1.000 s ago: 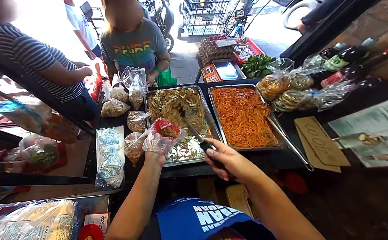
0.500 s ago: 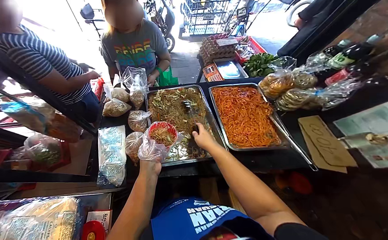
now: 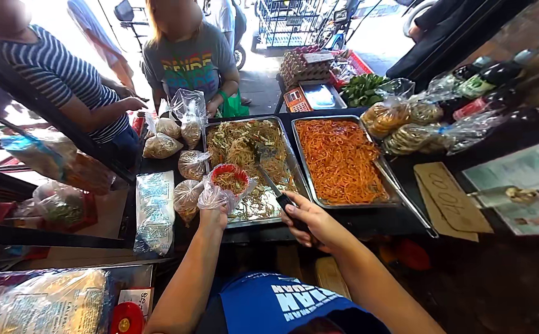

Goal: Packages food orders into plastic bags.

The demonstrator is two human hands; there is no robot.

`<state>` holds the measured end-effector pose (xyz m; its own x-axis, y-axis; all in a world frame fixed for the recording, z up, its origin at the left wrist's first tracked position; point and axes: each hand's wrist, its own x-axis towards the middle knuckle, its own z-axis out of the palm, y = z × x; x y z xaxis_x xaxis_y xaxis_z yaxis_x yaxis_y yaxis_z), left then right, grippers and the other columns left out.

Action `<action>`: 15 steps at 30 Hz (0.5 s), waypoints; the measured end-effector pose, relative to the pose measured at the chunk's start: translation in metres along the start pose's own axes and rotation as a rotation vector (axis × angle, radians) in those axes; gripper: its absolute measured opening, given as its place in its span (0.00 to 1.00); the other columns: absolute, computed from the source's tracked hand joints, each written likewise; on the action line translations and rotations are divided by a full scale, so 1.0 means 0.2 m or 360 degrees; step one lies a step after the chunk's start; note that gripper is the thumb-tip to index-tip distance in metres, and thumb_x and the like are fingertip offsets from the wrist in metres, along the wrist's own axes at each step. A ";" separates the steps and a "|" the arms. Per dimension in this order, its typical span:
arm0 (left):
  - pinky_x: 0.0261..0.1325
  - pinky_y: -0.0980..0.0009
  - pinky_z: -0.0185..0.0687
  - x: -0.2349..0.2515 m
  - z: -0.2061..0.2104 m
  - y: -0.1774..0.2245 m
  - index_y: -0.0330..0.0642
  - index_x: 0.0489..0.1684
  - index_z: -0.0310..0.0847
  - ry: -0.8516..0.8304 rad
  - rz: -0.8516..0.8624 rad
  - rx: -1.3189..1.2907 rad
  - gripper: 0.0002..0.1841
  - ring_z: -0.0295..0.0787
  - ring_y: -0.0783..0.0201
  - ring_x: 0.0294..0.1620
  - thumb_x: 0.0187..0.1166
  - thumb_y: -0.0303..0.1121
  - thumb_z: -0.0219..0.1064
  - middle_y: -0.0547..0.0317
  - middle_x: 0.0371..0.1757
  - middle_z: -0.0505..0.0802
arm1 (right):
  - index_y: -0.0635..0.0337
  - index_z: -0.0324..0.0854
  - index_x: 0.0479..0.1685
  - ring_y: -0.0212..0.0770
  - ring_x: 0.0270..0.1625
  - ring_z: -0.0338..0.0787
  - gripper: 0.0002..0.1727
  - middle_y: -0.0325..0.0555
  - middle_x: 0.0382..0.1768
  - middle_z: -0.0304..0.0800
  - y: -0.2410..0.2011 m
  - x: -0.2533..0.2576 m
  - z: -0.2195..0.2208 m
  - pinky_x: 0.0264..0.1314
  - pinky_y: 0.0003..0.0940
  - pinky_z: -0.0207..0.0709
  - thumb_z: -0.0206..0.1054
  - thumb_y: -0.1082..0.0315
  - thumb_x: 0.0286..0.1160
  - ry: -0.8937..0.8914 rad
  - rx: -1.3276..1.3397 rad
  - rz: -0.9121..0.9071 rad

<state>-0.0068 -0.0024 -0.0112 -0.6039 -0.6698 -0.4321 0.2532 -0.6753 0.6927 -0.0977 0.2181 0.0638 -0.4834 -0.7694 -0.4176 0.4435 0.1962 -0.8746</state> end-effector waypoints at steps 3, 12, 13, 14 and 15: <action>0.48 0.53 0.89 0.01 0.02 -0.01 0.37 0.61 0.72 -0.0028 0.0008 -0.0037 0.09 0.89 0.55 0.40 0.88 0.24 0.55 0.48 0.41 0.88 | 0.47 0.54 0.90 0.30 0.14 0.71 0.30 0.38 0.30 0.77 0.01 -0.08 0.02 0.12 0.24 0.69 0.53 0.63 0.91 -0.0047 -0.0383 -0.0077; 0.57 0.47 0.87 -0.01 -0.01 -0.01 0.38 0.73 0.69 -0.0058 0.0020 -0.0031 0.16 0.88 0.50 0.50 0.89 0.26 0.54 0.44 0.53 0.87 | 0.53 0.70 0.86 0.55 0.38 0.94 0.28 0.55 0.49 0.91 0.17 -0.04 0.02 0.36 0.52 0.88 0.57 0.61 0.86 0.0720 -0.2350 -0.0746; 0.57 0.47 0.87 -0.02 -0.02 -0.01 0.38 0.73 0.69 -0.0073 0.0012 -0.0044 0.16 0.88 0.50 0.50 0.90 0.26 0.54 0.44 0.53 0.87 | 0.54 0.71 0.86 0.54 0.37 0.94 0.28 0.55 0.48 0.91 0.17 -0.03 0.03 0.34 0.51 0.88 0.57 0.61 0.86 0.0737 -0.2363 -0.0784; 0.55 0.48 0.88 -0.03 -0.02 -0.01 0.38 0.71 0.69 -0.0078 0.0010 -0.0051 0.15 0.89 0.51 0.48 0.90 0.27 0.54 0.44 0.50 0.88 | 0.53 0.71 0.86 0.54 0.37 0.94 0.28 0.55 0.48 0.92 0.18 -0.02 0.04 0.35 0.51 0.88 0.56 0.61 0.86 0.0703 -0.2360 -0.0784; 0.55 0.48 0.88 -0.04 -0.03 -0.01 0.38 0.71 0.70 -0.0093 0.0008 -0.0065 0.15 0.89 0.51 0.48 0.90 0.27 0.54 0.44 0.50 0.88 | 0.51 0.71 0.86 0.53 0.36 0.94 0.28 0.54 0.47 0.92 0.19 -0.02 0.05 0.34 0.51 0.88 0.56 0.60 0.87 0.0641 -0.2357 -0.0775</action>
<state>0.0021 0.0016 -0.0127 -0.6455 -0.6546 -0.3934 0.2862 -0.6849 0.6701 -0.0721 0.2225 0.0344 -0.6167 -0.7760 0.1325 -0.7720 0.5631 -0.2948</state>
